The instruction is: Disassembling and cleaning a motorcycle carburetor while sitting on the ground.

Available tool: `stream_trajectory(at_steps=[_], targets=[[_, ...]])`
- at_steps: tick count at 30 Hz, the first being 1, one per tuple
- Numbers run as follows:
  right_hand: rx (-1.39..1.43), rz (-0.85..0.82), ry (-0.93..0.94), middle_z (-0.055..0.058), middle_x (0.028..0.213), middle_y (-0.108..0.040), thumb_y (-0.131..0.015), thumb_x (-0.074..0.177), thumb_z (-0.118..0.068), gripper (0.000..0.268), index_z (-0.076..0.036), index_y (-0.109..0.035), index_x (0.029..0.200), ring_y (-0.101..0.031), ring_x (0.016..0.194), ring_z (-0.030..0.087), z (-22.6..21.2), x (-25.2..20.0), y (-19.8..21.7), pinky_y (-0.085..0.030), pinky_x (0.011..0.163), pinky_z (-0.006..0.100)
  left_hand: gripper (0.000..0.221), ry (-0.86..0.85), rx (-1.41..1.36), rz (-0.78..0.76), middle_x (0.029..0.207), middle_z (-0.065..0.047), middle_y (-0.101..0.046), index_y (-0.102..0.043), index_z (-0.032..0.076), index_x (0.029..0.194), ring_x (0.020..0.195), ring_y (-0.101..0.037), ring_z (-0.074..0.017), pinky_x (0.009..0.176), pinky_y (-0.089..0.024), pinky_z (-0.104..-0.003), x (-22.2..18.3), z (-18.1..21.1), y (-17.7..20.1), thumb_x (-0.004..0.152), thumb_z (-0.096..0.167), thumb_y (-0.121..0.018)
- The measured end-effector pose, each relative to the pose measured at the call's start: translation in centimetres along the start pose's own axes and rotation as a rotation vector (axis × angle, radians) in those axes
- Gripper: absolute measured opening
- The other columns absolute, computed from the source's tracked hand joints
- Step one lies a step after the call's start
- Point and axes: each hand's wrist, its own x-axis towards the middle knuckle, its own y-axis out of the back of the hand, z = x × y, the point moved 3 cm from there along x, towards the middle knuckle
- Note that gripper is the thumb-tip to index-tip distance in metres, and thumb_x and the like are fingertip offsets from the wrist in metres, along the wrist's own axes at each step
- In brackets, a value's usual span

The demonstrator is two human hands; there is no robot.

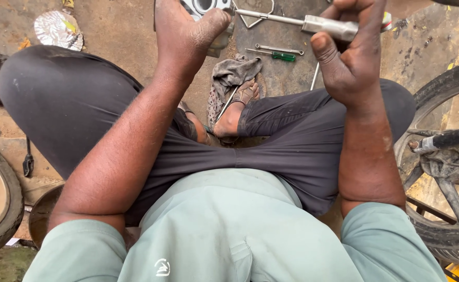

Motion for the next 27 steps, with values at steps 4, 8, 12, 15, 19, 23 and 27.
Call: stream_trajectory(at_steps=[4, 8, 12, 15, 19, 23, 27], targets=[[-0.081, 0.005, 0.040, 0.000, 0.081, -0.062, -0.066, 0.115, -0.050, 0.049, -0.002, -0.059, 0.116, -0.061, 0.066, 0.005, -0.5, 0.0, -0.2, -0.047, 0.058, 0.019, 0.017, 0.080, -0.078, -0.014, 0.077, -0.002, -0.067, -0.064, 0.002, 0.088, 0.067, -0.069, -0.0125, 0.060, -0.057, -0.031, 0.3, 1.0, 0.2, 0.092, 0.016, -0.074], [-0.037, -0.002, -0.060, -0.003, 0.077, -0.059, -0.065, 0.106, -0.054, 0.048, -0.006, -0.059, 0.107, -0.060, 0.063, 0.003, -0.5, 0.1, -0.3, -0.047, 0.056, 0.018, 0.013, 0.042, -0.047, -0.023, 0.071, -0.001, -0.063, -0.061, 0.002, 0.086, 0.061, -0.066, -0.0118, 0.055, -0.055, -0.029, 0.2, 1.4, 0.3, 0.090, 0.010, -0.069], [-0.109, -0.014, 0.028, 0.002, 0.083, -0.060, -0.073, 0.111, -0.047, 0.049, 0.000, -0.062, 0.108, -0.058, 0.070, 0.007, -1.9, 0.5, -0.4, -0.047, 0.061, 0.020, 0.021, -0.065, 0.074, 0.018, 0.075, -0.004, -0.059, -0.058, -0.002, 0.088, 0.066, -0.060, -0.0158, 0.062, -0.052, -0.033, 0.2, 0.9, 0.6, 0.090, 0.011, -0.075], [0.022, -0.058, -0.149, 0.002, 0.078, -0.061, -0.073, 0.108, -0.046, 0.047, 0.000, -0.065, 0.103, -0.058, 0.065, 0.007, -1.9, 0.7, -0.7, -0.046, 0.057, 0.021, 0.021, -0.115, 0.239, 0.037, 0.075, -0.004, -0.061, -0.062, 0.002, 0.087, 0.066, -0.062, -0.0171, 0.062, -0.051, -0.035, 0.4, 0.7, 0.9, 0.088, 0.016, -0.077], [0.177, -0.130, -0.290, -0.001, 0.075, -0.061, -0.072, 0.106, -0.044, 0.042, -0.002, -0.067, 0.105, -0.056, 0.059, 0.005, -2.3, 1.2, -1.3, -0.044, 0.051, 0.020, 0.030, -0.214, 0.295, 0.042, 0.091, -0.005, -0.065, -0.061, 0.004, 0.107, 0.076, -0.068, -0.0154, 0.062, -0.059, -0.031, 0.3, 1.3, 1.2, 0.088, 0.022, -0.076], [0.124, -0.125, -0.123, 0.003, 0.077, -0.056, -0.075, 0.112, -0.030, 0.034, 0.005, -0.072, 0.114, -0.047, 0.060, 0.011, -2.0, 1.4, -1.2, -0.037, 0.054, 0.023, 0.041, -0.397, 0.385, 0.068, 0.094, -0.005, -0.066, -0.058, 0.010, 0.116, 0.080, -0.069, -0.0208, 0.070, -0.058, -0.040, 0.0, 2.9, 0.5, 0.089, 0.027, -0.083], [0.731, -0.152, -0.584, -0.003, 0.064, -0.053, -0.074, 0.105, -0.028, 0.031, 0.002, -0.075, 0.104, -0.042, 0.048, 0.006, -0.9, 1.3, -2.0, -0.034, 0.046, 0.021, 0.066, -0.402, 0.522, 0.126, 0.106, -0.009, -0.062, -0.050, 0.008, 0.134, 0.094, -0.066, -0.0249, 0.079, -0.055, -0.047, 0.0, 3.3, 0.2, 0.086, 0.032, -0.087]])
